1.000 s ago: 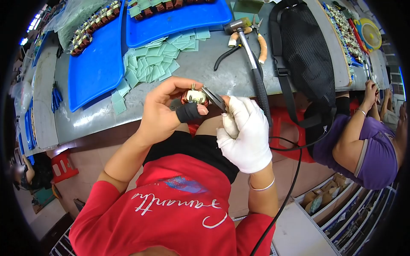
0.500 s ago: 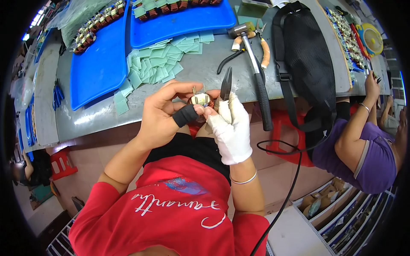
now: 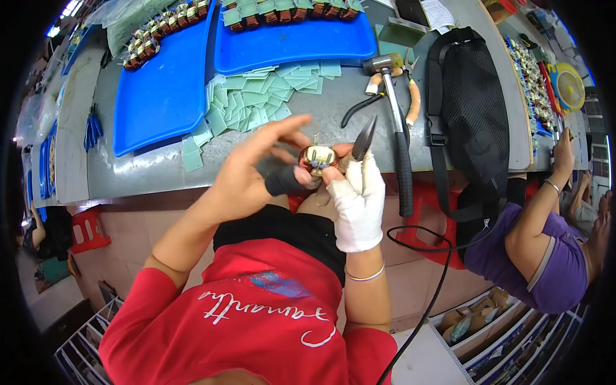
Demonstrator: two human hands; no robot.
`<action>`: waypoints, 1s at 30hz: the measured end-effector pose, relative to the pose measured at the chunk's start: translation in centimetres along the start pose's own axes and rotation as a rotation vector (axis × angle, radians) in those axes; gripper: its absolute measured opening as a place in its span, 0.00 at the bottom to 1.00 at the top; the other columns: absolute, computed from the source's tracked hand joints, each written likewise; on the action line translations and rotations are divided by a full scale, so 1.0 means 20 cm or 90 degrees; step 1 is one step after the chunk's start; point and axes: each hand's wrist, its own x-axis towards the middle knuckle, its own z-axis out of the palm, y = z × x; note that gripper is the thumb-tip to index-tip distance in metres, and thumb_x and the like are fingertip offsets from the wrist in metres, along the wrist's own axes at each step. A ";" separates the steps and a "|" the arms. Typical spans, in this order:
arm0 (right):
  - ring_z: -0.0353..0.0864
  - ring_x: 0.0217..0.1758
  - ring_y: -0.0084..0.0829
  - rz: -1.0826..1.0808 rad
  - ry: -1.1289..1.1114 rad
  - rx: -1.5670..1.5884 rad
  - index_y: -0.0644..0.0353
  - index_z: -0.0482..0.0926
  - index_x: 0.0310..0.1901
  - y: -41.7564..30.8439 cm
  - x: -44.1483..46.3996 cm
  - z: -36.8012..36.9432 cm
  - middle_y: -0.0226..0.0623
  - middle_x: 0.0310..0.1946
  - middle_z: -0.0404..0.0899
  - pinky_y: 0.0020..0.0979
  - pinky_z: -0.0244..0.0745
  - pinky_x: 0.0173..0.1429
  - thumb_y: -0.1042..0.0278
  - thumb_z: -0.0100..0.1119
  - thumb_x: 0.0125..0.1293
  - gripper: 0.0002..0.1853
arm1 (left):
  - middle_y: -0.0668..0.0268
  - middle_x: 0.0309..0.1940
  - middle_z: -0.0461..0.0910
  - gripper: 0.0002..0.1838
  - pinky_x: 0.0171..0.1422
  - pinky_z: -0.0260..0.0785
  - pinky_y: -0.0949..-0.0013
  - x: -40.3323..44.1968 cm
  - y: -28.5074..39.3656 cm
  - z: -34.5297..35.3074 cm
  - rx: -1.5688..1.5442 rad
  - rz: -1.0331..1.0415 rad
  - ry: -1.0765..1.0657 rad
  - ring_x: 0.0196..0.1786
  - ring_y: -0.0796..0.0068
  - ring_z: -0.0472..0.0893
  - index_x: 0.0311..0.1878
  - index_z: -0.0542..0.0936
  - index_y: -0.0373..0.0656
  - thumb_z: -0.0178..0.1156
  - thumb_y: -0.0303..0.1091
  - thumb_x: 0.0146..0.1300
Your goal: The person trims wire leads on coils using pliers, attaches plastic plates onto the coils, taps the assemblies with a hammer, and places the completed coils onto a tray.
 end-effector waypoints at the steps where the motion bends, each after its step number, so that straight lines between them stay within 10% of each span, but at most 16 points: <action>1: 0.77 0.27 0.27 -0.001 -0.019 0.014 0.65 0.66 0.55 -0.01 0.01 -0.03 0.44 0.41 0.79 0.25 0.73 0.28 0.74 0.54 0.67 0.17 | 0.58 0.43 0.77 0.23 0.50 0.71 0.66 0.02 0.00 -0.03 0.087 0.046 0.021 0.48 0.63 0.78 0.58 0.76 0.38 0.66 0.34 0.60; 7: 0.77 0.32 0.21 0.030 0.057 0.098 0.64 0.69 0.53 -0.06 0.03 -0.03 0.36 0.39 0.78 0.20 0.69 0.27 0.84 0.61 0.57 0.22 | 0.59 0.43 0.78 0.18 0.55 0.67 0.60 0.04 -0.04 -0.25 0.576 0.128 0.105 0.50 0.55 0.74 0.46 0.81 0.40 0.65 0.19 0.50; 27: 0.77 0.24 0.29 0.037 0.030 0.029 0.66 0.66 0.54 -0.05 0.05 -0.02 0.43 0.38 0.78 0.26 0.73 0.25 0.79 0.57 0.61 0.20 | 0.63 0.39 0.79 0.12 0.51 0.65 0.62 0.19 -0.16 -0.19 0.715 0.148 0.173 0.46 0.60 0.74 0.37 0.83 0.39 0.70 0.31 0.49; 30: 0.78 0.26 0.30 0.032 0.037 0.036 0.66 0.66 0.54 -0.04 0.05 -0.02 0.43 0.39 0.78 0.26 0.74 0.26 0.79 0.57 0.61 0.20 | 0.63 0.37 0.78 0.17 0.54 0.64 0.61 0.21 -0.21 -0.18 0.699 0.151 0.205 0.45 0.61 0.73 0.37 0.84 0.40 0.65 0.24 0.37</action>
